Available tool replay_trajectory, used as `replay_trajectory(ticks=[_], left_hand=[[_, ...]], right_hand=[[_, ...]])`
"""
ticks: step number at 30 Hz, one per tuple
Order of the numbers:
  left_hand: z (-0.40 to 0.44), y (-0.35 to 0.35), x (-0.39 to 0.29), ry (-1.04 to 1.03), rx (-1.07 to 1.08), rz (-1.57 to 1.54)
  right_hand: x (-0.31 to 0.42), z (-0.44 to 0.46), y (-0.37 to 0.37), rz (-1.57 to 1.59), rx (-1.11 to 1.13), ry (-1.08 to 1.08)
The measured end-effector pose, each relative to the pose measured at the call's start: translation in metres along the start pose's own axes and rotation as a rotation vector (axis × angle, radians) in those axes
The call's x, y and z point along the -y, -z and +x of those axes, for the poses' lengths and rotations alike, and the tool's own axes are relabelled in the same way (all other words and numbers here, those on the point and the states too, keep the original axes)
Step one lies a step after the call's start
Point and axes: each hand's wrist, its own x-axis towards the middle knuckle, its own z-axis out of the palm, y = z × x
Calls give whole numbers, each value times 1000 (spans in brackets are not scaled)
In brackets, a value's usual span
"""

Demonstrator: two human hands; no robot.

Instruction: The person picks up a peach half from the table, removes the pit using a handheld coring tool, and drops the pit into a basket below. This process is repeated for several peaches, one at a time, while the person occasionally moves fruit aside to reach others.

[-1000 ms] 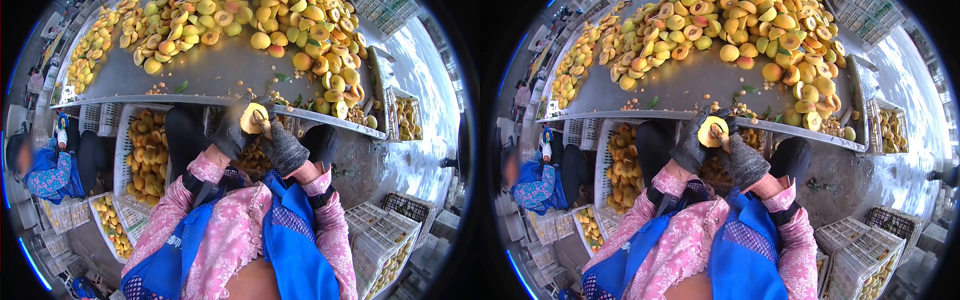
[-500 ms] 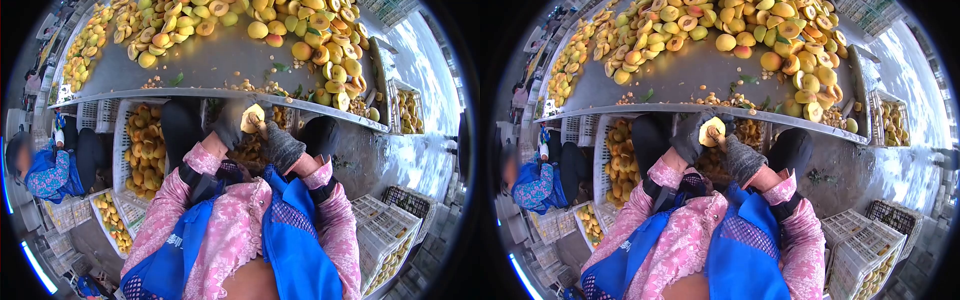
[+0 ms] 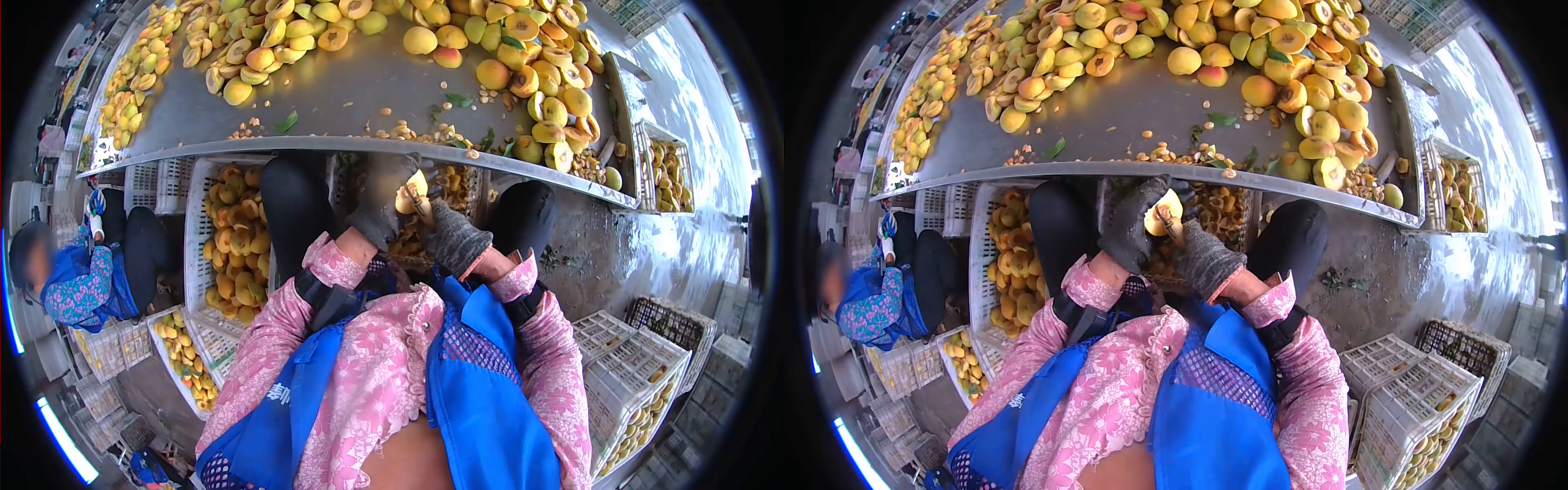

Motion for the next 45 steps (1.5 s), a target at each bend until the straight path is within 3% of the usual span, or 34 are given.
replay_trajectory(ticks=[2, 4, 6, 8, 11, 15, 17, 19, 20, 21, 23, 26, 29, 32, 35, 38, 40, 43, 45], left_hand=[[-6, -2, 6, -67, -68, 91], [-8, -3, 18, -96, -95, 138], [-9, -3, 24, -119, -81, 132], [-10, 0, 28, -154, -51, 103], [-7, 4, 61, -330, -1, 142], [-6, 11, 22, -48, 258, -280], [-7, 12, 22, -4, 291, -350], [-4, 10, 27, 220, 281, -630], [-5, 10, 30, 334, 273, -769], [-5, 10, 32, 265, 285, -678], [-6, 10, 34, 126, 307, -493], [-3, 14, 29, 3, 362, -361], [-3, 16, 31, -47, 349, -232], [-7, 8, 28, 60, 228, -397], [-6, 8, 35, -224, 161, -48], [-17, -2, 70, -43, -7, -68], [-21, -9, 93, 175, -36, -664], [-12, -13, 91, 185, 39, -669], [-10, 2, 56, -259, 136, 384]], right_hand=[[7, -3, -2, 28, 17, -10], [0, -2, -5, -326, -122, 452], [1, -2, -2, -422, -49, 513], [23, 1, 9, -188, 181, 189], [30, 1, 12, 363, 282, -286], [3, 3, 0, -64, 365, 92], [5, 2, 4, 24, 381, 157], [-1, 4, 4, 150, 377, 321], [-1, 3, 4, 319, 400, 215], [0, 3, 5, 490, 408, 109], [23, 1, 14, 994, 454, -552], [-6, 2, 1, 631, 503, -257], [11, 1, 16, 1153, 552, -611], [-4, 0, 6, 1296, 528, -601], [-10, -1, -5, 1075, 386, -376], [-5, -4, -5, 1439, 440, -574], [4, -6, -10, 1410, 387, -491], [13, -12, -11, 1403, 257, -413], [-4, -15, -2, 1540, 258, -407]])
